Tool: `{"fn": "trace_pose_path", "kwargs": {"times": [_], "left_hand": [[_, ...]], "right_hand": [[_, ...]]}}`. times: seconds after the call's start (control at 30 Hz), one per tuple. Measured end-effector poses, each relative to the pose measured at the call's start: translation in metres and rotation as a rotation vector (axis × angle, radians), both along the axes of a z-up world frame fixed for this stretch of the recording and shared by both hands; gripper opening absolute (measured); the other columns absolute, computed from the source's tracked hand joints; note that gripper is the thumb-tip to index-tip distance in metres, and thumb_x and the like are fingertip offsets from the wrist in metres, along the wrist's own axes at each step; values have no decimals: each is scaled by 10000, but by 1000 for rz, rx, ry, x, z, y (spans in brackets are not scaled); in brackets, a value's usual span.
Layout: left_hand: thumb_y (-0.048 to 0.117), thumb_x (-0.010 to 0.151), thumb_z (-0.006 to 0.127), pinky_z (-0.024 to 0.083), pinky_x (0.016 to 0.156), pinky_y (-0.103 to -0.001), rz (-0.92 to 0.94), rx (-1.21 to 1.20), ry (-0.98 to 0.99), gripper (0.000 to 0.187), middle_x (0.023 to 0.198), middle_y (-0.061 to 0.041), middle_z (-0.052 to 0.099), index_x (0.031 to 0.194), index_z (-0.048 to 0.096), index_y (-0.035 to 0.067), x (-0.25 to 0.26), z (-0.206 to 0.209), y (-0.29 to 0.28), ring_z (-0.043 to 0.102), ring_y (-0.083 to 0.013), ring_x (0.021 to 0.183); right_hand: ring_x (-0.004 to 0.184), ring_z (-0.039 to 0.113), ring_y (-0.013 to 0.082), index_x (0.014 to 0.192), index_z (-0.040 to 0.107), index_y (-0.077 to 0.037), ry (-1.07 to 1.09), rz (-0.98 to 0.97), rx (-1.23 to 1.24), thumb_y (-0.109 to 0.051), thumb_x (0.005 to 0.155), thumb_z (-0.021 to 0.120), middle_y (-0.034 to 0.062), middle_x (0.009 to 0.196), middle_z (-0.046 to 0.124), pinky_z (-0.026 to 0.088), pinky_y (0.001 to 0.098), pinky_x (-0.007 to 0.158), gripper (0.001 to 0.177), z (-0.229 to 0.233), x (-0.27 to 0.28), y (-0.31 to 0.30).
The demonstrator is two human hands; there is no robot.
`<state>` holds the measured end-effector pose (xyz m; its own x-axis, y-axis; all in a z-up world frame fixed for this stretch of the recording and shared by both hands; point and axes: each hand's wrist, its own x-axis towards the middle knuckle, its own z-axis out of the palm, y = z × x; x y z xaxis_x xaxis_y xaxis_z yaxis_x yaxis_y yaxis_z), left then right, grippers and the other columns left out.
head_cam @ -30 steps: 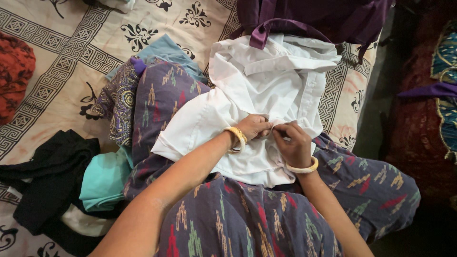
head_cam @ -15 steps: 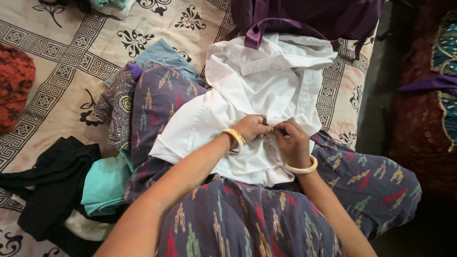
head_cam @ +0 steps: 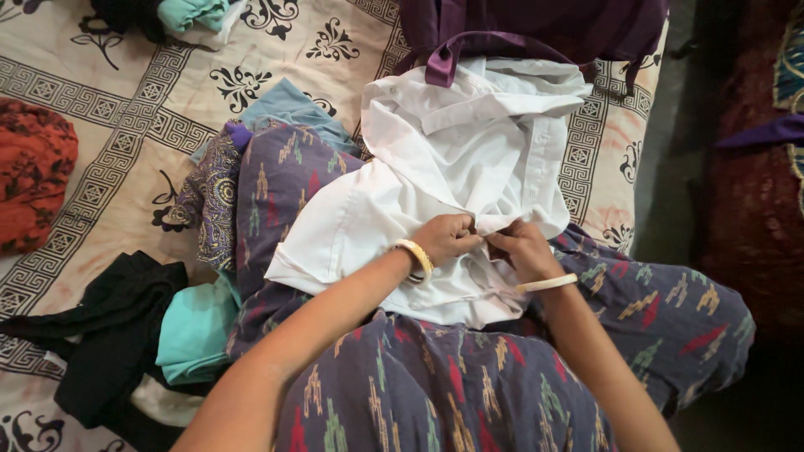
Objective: The person folds a white collared shirt by smoothing the fabric, aligning the sleeves, and fastening the buttons.
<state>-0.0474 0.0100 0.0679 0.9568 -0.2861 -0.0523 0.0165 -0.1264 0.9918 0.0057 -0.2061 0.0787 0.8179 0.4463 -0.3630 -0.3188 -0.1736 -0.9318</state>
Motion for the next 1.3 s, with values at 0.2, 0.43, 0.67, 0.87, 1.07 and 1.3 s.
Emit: {"fn": "trace_pose_path", "kwargs": {"times": [0.2,0.43,0.67,0.87,1.07,1.3], "left_hand": [[200,922,676,462,581,-247,-56,-102,28,199,721,49,643,1039,695,40,-3,-5,-2,549,-38,635],[183,966,675,409,562,-242,-97,-189,45,181,726,65,581,1003,686,6,-16,-10,-2,476,-28,643],[286,875,662,507,587,-328,38,113,-45,274,690,-90,679,938,681,20,-41,18,-1,618,-149,605],[368,873,598,510,677,-491,5,353,-98,382,768,-239,674,835,645,-10,-69,46,-5,671,-405,718],[358,910,512,501,759,-550,-19,498,-144,412,802,-271,682,786,656,-7,-85,53,-24,667,-452,777],[385,897,503,514,770,-543,-136,625,-23,451,798,-277,687,763,699,2,-90,61,-26,677,-454,756]], "right_hand": [[629,588,166,952,703,61,188,78,-32,-103,959,659,96,783,678,374,308,533,170,-9,9,-18],[651,628,189,966,672,79,372,101,150,-54,934,642,109,794,689,492,342,619,141,5,-1,-18],[677,611,159,941,725,111,60,161,-19,-119,932,682,92,767,691,461,292,611,234,44,-34,-12],[497,465,88,841,673,-51,92,-277,-3,-160,912,652,-6,635,552,345,248,448,132,66,-43,-42],[495,389,73,745,556,-80,-192,-374,-37,-228,954,740,-41,605,494,280,247,443,315,60,-54,-31],[517,585,206,665,604,-23,-620,-101,-820,-471,693,899,87,580,609,471,346,533,537,89,-63,-11]]}}
